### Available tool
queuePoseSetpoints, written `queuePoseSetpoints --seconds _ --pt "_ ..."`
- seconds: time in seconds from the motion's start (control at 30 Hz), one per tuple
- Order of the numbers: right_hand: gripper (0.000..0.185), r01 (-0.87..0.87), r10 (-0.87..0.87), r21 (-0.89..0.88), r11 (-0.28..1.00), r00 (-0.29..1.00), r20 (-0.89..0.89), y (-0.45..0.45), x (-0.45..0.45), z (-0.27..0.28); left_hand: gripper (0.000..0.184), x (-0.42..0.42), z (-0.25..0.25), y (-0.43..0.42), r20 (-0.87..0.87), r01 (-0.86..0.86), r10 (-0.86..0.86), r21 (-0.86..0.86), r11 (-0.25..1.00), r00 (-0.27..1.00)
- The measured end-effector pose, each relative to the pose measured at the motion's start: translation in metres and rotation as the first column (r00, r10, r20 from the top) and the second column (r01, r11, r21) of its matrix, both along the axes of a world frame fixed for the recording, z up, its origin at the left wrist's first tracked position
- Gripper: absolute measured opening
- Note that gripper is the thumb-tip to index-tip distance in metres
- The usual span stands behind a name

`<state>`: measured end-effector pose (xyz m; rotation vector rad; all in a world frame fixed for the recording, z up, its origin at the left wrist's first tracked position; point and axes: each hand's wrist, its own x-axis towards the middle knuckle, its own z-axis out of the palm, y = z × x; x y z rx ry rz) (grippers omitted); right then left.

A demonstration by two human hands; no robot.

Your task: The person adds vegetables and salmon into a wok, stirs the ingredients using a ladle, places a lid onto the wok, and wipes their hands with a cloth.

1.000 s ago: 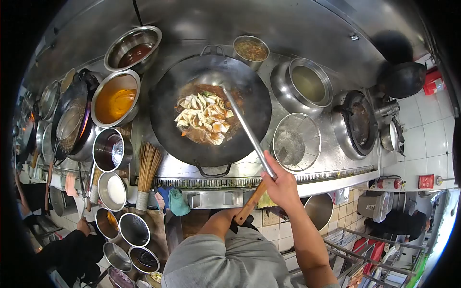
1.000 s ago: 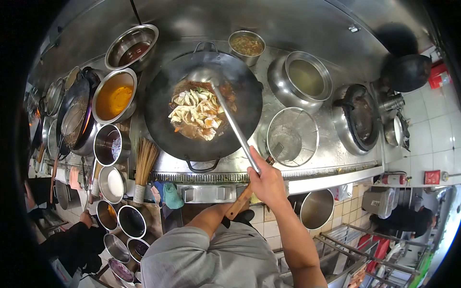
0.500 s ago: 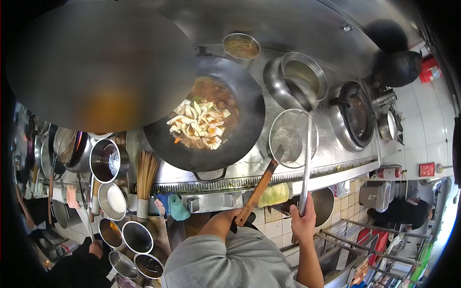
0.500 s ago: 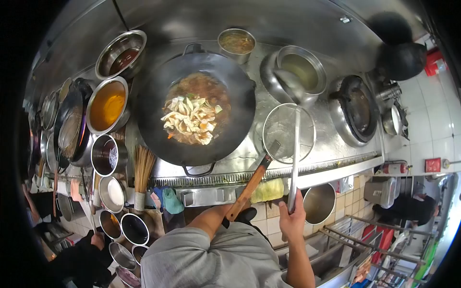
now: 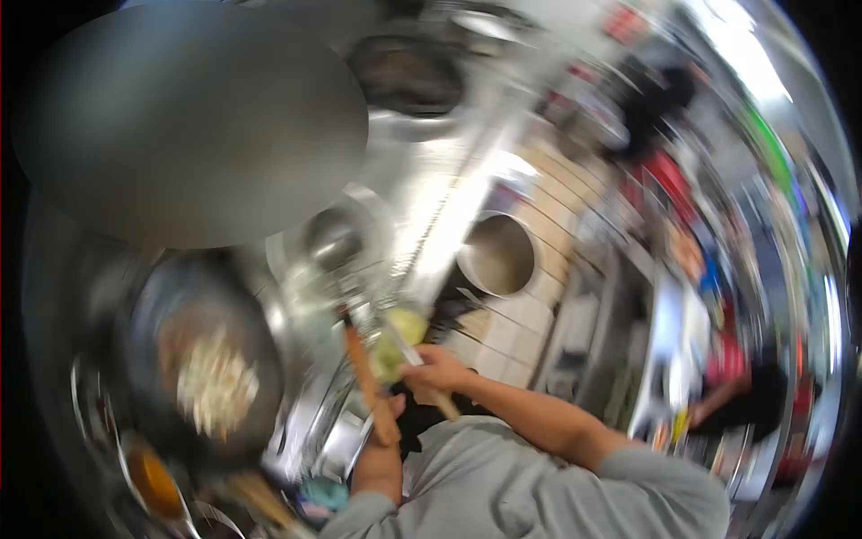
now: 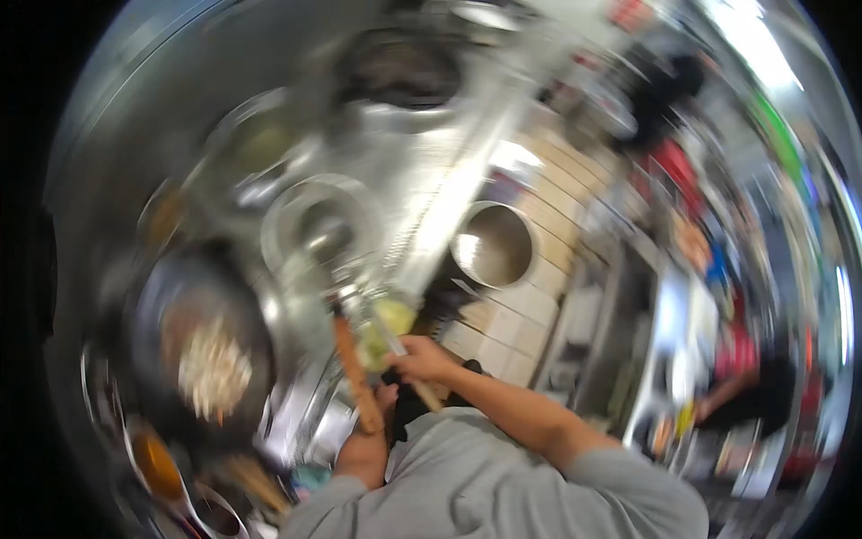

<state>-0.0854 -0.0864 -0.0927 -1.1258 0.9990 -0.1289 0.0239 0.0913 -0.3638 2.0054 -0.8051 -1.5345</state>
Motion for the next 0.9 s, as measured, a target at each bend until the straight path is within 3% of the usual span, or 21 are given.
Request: queuePoseSetpoints --seconds 0.07,0.13,0.2,0.3,0.4,0.43,0.53,0.6,0.63,0.67,0.7,0.73,0.77,0.83,0.9 --pt "0.031 -0.183 0.129 -0.249 0.951 0.967 -0.219 -0.002 -0.005 0.016 0.061 0.005 0.006 -0.007 -0.166 -0.074 0.082 0.052 0.996 0.983" --pt "0.034 -0.155 0.071 -0.454 0.877 0.978 -0.198 0.008 -0.018 0.004 0.062 0.007 0.013 -0.012 -0.256 -0.093 0.124 0.130 0.987 0.959" --pt "0.037 -0.164 0.123 -0.252 0.954 0.977 -0.172 0.010 -0.029 -0.007 0.062 0.007 0.016 -0.016 -0.283 -0.081 0.137 0.203 0.976 0.949" --pt "0.038 -0.176 0.116 -0.526 0.832 0.983 -0.144 0.017 -0.055 -0.044 0.063 -0.004 0.022 -0.024 -0.216 -0.073 0.124 0.226 0.971 0.969" --pt "0.039 -0.169 0.095 -0.361 0.917 0.972 -0.213 0.017 -0.092 -0.051 0.072 -0.026 0.069 -0.016 -0.110 -0.106 0.127 0.182 0.978 0.986" --pt "0.043 -0.168 0.088 -0.389 0.906 0.972 -0.217 0.018 -0.117 -0.040 0.070 -0.031 0.078 -0.011 -0.085 -0.085 0.101 0.176 0.981 0.991" --pt "0.039 0.086 -0.111 -0.132 0.987 0.976 -0.188 0.033 -0.206 -0.012 0.064 -0.044 0.093 0.007 -0.007 0.027 -0.027 0.172 0.985 1.000" --pt "0.033 0.346 -0.350 -0.068 0.936 0.933 -0.082 0.055 -0.275 -0.044 0.060 -0.053 0.098 0.014 0.044 0.107 -0.116 0.173 0.979 0.992" --pt "0.032 0.557 -0.557 0.116 0.822 0.830 -0.033 0.071 -0.309 -0.057 0.058 -0.059 0.101 0.017 0.075 0.139 -0.154 0.174 0.975 0.985" --pt "0.031 0.657 -0.656 0.056 0.752 0.754 -0.044 0.087 -0.351 -0.052 0.056 -0.063 0.105 0.019 0.101 0.176 -0.196 0.176 0.969 0.975" --pt "0.031 0.808 -0.810 0.113 0.579 0.585 -0.033 0.105 -0.391 -0.043 0.054 -0.067 0.109 0.021 0.129 0.206 -0.230 0.177 0.962 0.965" --pt "0.029 0.929 -0.945 0.175 0.327 0.325 0.038 0.125 -0.430 -0.044 0.052 -0.073 0.115 0.021 0.152 0.234 -0.262 0.179 0.956 0.953" --pt "0.030 0.972 -0.988 0.176 0.157 0.156 0.019 0.144 -0.474 -0.047 0.050 -0.077 0.120 0.022 0.173 0.264 -0.295 0.183 0.947 0.940" --pt "0.033 0.929 -0.935 0.136 -0.345 -0.352 0.031 0.176 -0.541 -0.011 0.047 -0.089 0.132 0.019 0.207 0.312 -0.346 0.181 0.933 0.915" --pt "0.037 0.772 -0.759 0.207 -0.601 -0.633 0.154 0.207 -0.598 -0.004 0.043 -0.103 0.143 0.014 0.228 0.356 -0.389 0.174 0.918 0.893"
